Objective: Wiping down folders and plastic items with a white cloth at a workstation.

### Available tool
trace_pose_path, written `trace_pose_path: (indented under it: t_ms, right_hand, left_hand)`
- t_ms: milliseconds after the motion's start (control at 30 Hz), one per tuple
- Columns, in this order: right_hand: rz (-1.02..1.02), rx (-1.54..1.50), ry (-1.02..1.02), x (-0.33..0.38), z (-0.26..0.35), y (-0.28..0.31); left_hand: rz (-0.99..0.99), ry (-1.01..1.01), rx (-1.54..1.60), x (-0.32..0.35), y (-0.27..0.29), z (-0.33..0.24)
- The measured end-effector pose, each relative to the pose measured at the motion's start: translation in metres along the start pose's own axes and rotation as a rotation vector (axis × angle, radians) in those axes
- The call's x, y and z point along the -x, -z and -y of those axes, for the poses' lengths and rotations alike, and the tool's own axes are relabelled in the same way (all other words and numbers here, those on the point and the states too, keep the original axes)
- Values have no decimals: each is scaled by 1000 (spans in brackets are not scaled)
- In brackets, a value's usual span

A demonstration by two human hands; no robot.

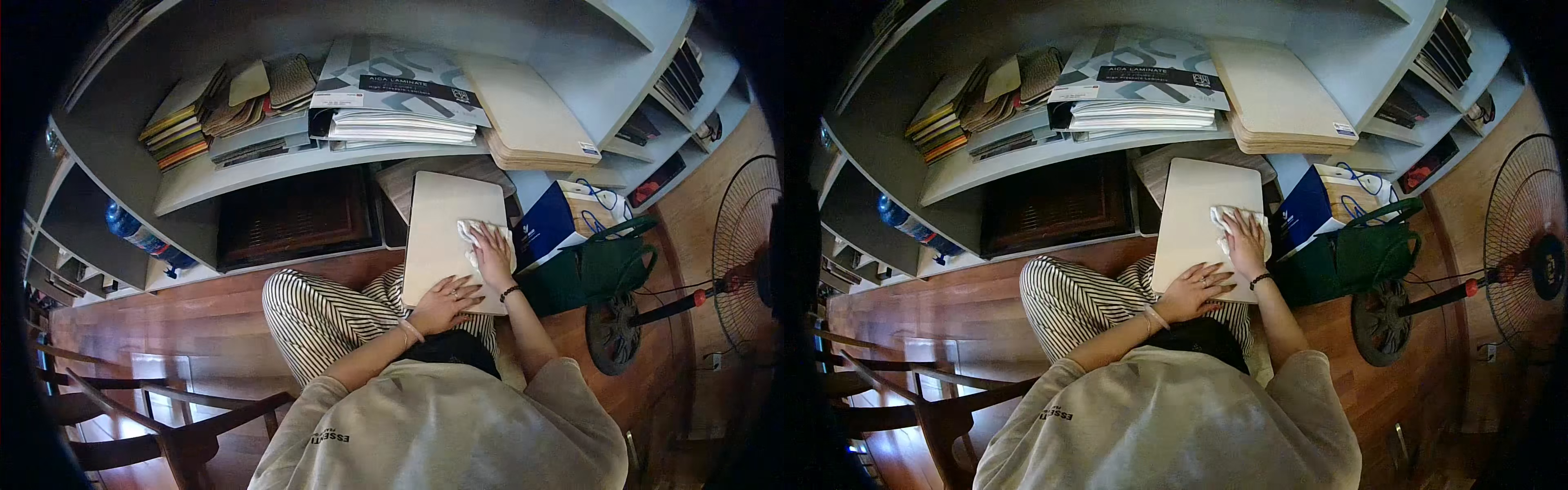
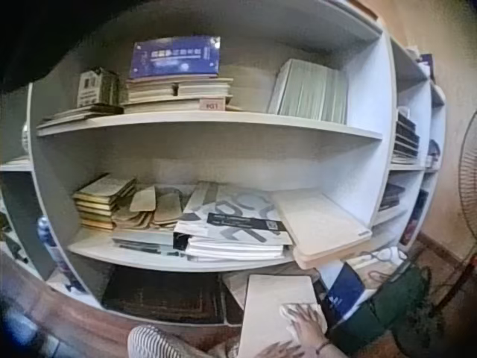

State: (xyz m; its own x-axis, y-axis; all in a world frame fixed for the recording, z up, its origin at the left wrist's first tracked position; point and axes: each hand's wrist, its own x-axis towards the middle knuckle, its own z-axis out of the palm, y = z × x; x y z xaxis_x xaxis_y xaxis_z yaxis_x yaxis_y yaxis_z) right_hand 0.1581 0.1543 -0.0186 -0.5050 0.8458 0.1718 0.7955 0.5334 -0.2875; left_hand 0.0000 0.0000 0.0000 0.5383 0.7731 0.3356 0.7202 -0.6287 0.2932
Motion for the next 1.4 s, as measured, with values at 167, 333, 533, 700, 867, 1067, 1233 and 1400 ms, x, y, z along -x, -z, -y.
trace_pose_path:
  t_ms: [167, 333, 533, 700, 867, 1067, 1233, 1400]
  right_hand:
    - [-78, 23, -61, -28, 4, -2]
    - [-85, 45, -43, -23, 6, 0]
    - [-30, -43, 49, 2, 25, 9]
    - [20, -60, 163, 16, 31, 11]
    - [61, -145, 188, -2, 20, 15]
    - [-26, -123, 95, -46, 0, 3]
    - [-97, -82, 67, -38, 7, -4]
    - [-128, -67, 86, 13, 12, 11]
  left_hand:
    - [-45, 0, 32, -1, 1, -3]
    - [-57, -11, 31, 2, 1, -5]
    - [-87, -6, 67, 5, -6, -2]
    - [-26, 24, 43, 5, -9, -1]
    - [-65, 15, 62, 4, -5, -2]
    - [-33, -4, 21, -1, 2, -4]
    - [-35, -5, 2, 0, 2, -4]
    - [-14, -2, 6, 3, 1, -2]
